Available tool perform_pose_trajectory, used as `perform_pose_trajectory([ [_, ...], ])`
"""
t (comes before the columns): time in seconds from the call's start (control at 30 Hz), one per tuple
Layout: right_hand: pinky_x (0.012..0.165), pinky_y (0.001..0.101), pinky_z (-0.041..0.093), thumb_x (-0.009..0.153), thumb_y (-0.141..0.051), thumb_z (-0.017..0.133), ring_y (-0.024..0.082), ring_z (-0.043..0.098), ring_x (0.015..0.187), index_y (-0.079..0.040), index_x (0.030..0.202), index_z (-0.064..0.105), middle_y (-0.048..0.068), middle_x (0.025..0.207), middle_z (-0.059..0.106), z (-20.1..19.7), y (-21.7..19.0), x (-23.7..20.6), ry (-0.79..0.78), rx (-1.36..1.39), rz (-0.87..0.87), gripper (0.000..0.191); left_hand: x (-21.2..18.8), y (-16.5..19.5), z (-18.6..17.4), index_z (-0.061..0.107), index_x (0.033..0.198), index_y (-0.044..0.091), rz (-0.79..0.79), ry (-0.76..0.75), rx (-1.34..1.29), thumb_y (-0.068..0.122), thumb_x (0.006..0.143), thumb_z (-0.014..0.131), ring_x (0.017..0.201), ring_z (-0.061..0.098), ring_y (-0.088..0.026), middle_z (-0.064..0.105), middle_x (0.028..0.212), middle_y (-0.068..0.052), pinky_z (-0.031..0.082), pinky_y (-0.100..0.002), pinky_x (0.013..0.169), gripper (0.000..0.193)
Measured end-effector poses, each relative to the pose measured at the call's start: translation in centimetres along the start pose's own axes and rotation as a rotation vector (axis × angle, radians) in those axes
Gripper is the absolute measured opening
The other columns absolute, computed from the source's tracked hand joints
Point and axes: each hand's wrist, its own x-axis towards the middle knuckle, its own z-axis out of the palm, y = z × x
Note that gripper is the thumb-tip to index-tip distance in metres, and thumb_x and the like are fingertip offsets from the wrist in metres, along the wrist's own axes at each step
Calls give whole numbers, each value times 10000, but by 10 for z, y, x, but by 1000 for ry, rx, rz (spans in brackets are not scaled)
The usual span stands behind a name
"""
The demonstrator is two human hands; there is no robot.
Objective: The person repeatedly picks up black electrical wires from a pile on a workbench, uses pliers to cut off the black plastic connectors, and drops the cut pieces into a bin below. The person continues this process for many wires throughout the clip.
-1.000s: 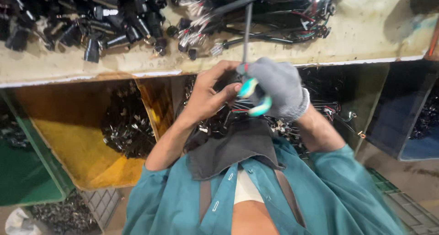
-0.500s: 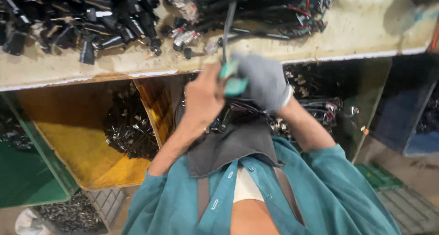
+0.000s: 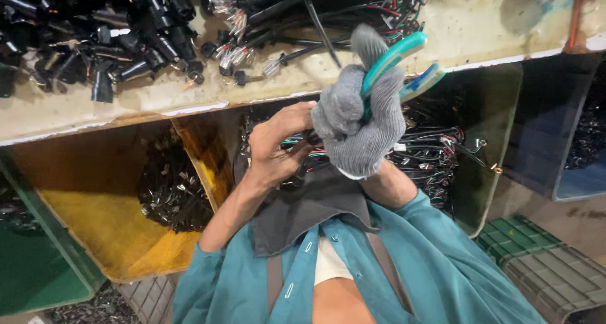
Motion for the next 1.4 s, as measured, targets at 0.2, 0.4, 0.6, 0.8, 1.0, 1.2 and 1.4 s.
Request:
perform_pose_trajectory([
  [0.2,498,333,326,1059,-375,514,142,336,586,-72,1281,581,24,754,407,-53,-48,23,173,-185,-331,381,28,-26,26,678,1182,86,-110,-154,-36,22,877,863,1021,769,-249,747,1164,-107,634,-338,865,363],
  [0.4,589,364,411,1049,-298,568,173,425,725,-46,1300,559,56,899,450,-138,-172,126,742,-1014,-641,356,144,-54,162,539,1389,118,183,-147,40,170,900,807,1269,662,-340,638,1401,-118,542,-407,1092,560],
  [0.6,680,396,497,1038,-221,622,203,513,863,-19,1320,537,87,1044,494,-191,-207,160,1091,-1727,-574,357,151,-49,166,514,1440,111,315,-114,205,106,899,714,1299,614,-393,552,1439,-154,504,-446,1098,576],
  [0.8,771,427,582,1027,-144,676,234,601,1001,8,1339,514,118,1189,537,-166,-134,108,840,-3237,-921,383,49,-26,-56,643,1327,9,-158,190,882,302,1059,754,1173,624,-390,652,1286,-163,501,-486,1031,412],
  [1.0,693,427,554,955,-125,808,315,702,841,-101,1211,680,112,1003,690,-111,-45,46,-290,-2161,-641,287,5,-63,-113,504,1378,21,-302,182,1392,299,1072,702,1077,624,-368,542,1313,-237,529,-467,876,458],
  [1.2,678,430,538,975,-105,785,330,694,826,-100,1191,674,135,1021,680,-81,-55,37,-304,-2194,-550,243,11,-66,-102,497,1419,25,-347,260,1263,336,1009,730,999,632,-374,621,1115,-168,532,-467,795,566],
  [1.4,696,415,548,960,-112,819,343,693,855,-87,1194,678,137,1024,673,-86,-40,31,-387,-2075,-554,275,27,-53,-115,505,1415,-23,-432,201,1249,394,1055,699,932,633,-359,702,978,-164,506,-481,743,584],
])
